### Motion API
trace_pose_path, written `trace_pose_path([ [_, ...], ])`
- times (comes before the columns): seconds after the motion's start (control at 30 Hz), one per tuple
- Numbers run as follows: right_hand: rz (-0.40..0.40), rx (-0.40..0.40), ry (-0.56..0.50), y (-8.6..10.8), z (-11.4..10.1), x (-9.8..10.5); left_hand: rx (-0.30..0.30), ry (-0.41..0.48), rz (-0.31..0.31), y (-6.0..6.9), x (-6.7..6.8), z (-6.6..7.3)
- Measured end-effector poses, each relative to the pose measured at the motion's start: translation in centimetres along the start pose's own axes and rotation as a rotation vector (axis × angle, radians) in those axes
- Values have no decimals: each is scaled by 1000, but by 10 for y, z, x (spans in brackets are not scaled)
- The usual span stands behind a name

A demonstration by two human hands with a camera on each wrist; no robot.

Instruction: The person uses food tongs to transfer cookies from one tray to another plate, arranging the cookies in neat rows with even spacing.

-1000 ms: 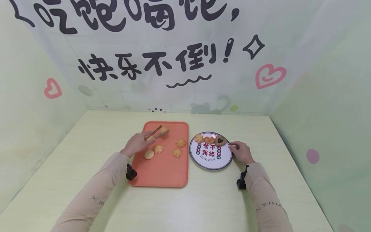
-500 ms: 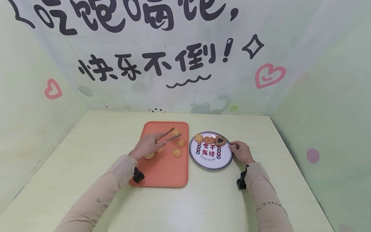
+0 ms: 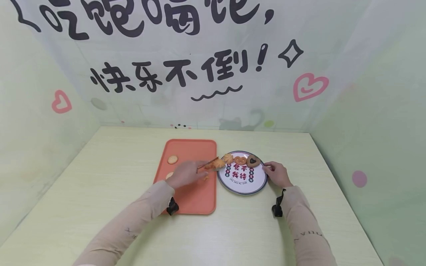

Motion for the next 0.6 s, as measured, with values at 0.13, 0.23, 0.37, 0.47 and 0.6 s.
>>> trace_pose_path([
  [0.13,-5,-4,0,0,0,0,-29,-24,1,-1,-5,7],
  [0.23,-2,-12,6,0,1,1,-40,-46,9,-2,-7,12],
  [0.37,0,-4,11,0,1,2,-14,-60,14,-5,-9,15],
  [0.47,0,-6,6,0,0,1,5,-82,7,-7,-10,17],
  [0.6,-9,-17,-5,-1,0,0,7,-118,1,-9,-10,19],
])
Point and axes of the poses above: each hand's wrist, its own y-axis away from the middle knuckle, its own x-axis out of the back of the hand, z = x × y, the point moved 5 cm from there along -y, towards the middle knuckle, and after that the axes turned 9 degrees about -z, right-handed, at the moved point
